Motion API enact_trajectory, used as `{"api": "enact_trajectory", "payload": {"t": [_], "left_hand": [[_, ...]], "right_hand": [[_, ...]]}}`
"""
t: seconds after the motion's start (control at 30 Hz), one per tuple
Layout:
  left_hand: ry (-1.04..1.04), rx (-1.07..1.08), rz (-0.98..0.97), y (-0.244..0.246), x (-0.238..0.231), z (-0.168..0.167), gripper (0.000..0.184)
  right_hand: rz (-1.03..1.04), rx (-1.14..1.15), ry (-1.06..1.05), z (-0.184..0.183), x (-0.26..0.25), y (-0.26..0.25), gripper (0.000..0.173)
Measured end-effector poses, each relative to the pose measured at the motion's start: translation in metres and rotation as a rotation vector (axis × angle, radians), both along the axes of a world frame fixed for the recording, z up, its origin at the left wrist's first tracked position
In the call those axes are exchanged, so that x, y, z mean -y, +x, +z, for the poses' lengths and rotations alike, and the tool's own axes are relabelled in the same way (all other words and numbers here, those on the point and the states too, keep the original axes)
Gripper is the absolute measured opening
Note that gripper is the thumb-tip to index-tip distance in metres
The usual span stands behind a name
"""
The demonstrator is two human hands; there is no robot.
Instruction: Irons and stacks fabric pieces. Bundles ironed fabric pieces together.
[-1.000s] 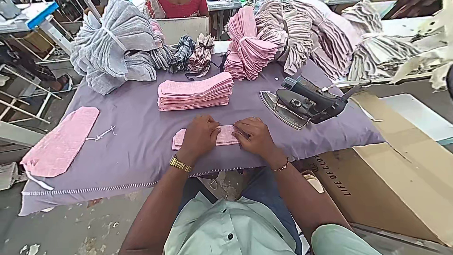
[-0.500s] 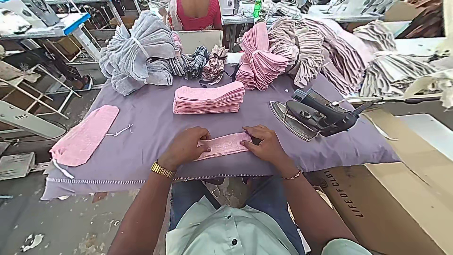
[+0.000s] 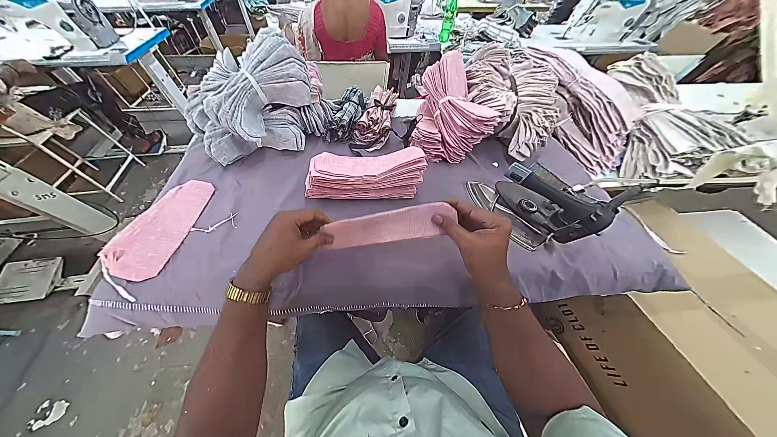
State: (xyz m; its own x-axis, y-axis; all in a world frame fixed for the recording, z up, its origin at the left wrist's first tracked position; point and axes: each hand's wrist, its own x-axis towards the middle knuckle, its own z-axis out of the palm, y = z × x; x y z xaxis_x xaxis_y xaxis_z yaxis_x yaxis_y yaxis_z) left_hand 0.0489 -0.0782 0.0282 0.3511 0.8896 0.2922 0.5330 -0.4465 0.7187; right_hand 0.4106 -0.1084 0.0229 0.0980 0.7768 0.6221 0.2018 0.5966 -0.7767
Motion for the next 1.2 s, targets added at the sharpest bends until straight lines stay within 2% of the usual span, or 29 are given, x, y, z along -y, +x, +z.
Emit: {"api": "enact_trajectory", "payload": {"t": [0.13, 0.23, 0.33, 0.4, 0.47, 0.53, 0.67, 0.83, 1.0, 1.03, 1.1, 1.2], "left_hand": [[0.142, 0.443, 0.108, 0.015, -0.031, 0.026, 0.04], [0.146, 0.621, 0.208, 0.028, -0.075, 0.034, 0.05], [0.121, 0.407, 0.417, 0.028, -0.103, 0.021, 0.052], [0.205, 0.227, 0.508, 0.025, -0.095, 0.006, 0.043], [0.349, 0.159, 0.538, 0.02, -0.071, -0.008, 0.036], [0.429, 0.128, 0.528, 0.019, -0.043, -0.024, 0.032], [0.365, 0.06, 0.452, 0.015, -0.006, -0.051, 0.021], [0.304, -0.186, 0.671, -0.073, -0.026, -0.038, 0.032], [0.033, -0.47, 1.044, -0.179, -0.062, -0.024, 0.043], [-0.012, -0.534, 1.079, -0.188, -0.065, -0.026, 0.044], [0.028, -0.59, 1.115, -0.194, -0.067, -0.039, 0.044], [0.095, -0.546, 1.13, -0.195, -0.067, -0.057, 0.04]], "right_hand": [[-0.089, -0.03, 0.067, 0.031, -0.043, -0.003, 0.038], [-0.136, -0.155, -0.017, 0.032, -0.094, -0.011, 0.037], [-0.187, -0.072, -0.129, 0.02, -0.105, -0.008, 0.035], [-0.296, 0.054, -0.126, 0.005, -0.09, -0.002, 0.031], [-0.365, 0.123, -0.092, -0.013, -0.065, -0.002, 0.02], [-0.297, 0.131, -0.042, -0.033, -0.035, -0.007, 0.013], [-0.028, 0.28, -0.01, -0.056, -0.006, -0.011, 0.015], [0.013, 0.283, 0.01, -0.055, -0.005, -0.013, 0.017], [-0.036, 0.338, 0.058, -0.059, -0.004, -0.016, 0.018], [-0.05, 0.345, 0.072, -0.06, -0.003, -0.017, 0.018], [-0.08, 0.346, 0.079, -0.06, -0.004, -0.018, 0.018], [-0.119, 0.345, 0.071, -0.06, -0.004, -0.02, 0.018]]}}
